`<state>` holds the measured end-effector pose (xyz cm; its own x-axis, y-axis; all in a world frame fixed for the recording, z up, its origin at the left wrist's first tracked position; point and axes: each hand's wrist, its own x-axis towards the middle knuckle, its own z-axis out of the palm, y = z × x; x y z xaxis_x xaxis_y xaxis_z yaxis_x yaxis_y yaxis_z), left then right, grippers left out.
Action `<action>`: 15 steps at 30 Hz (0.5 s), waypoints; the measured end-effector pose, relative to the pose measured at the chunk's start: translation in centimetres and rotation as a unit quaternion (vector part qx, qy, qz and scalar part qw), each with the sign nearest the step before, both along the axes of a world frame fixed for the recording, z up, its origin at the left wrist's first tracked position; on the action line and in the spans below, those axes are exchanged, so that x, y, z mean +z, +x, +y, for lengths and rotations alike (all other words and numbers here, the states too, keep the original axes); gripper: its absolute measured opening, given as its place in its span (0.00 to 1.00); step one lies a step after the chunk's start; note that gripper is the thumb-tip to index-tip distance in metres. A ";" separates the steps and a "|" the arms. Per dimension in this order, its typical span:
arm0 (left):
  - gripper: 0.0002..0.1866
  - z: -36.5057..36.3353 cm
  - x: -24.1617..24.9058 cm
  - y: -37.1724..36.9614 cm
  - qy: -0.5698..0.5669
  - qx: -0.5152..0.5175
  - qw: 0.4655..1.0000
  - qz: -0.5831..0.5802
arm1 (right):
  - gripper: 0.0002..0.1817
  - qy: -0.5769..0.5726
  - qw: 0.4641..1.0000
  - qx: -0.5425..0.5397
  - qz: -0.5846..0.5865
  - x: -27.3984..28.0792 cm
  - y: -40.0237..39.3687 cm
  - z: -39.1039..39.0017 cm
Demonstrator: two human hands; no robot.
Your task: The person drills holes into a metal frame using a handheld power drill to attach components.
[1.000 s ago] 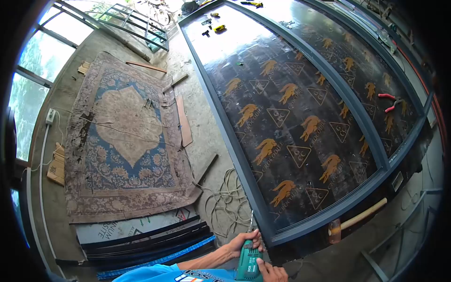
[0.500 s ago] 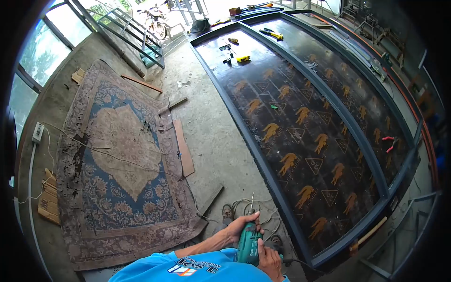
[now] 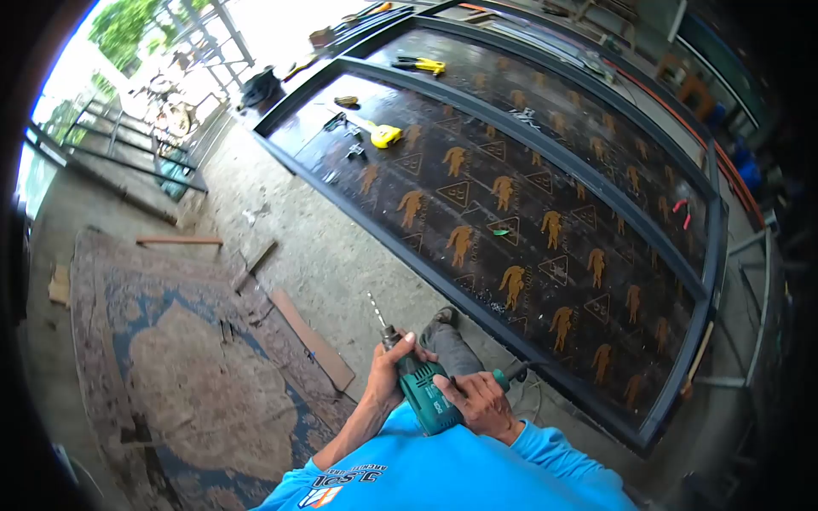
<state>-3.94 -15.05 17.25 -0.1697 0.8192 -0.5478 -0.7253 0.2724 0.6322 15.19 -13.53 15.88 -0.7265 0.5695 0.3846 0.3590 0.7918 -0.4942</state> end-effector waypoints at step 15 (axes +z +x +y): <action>0.12 23.2 -5.4 -24.0 -0.129 -0.298 0.933 -0.156 | 0.44 -0.131 0.944 -0.303 0.003 0.0 -26.9 10.1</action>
<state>-27.92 8.12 11.83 0.4751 0.5505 -0.6865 -0.5337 0.8006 0.2726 -11.71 -3.45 15.86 -0.2343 0.9560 0.1764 0.7040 0.2920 -0.6474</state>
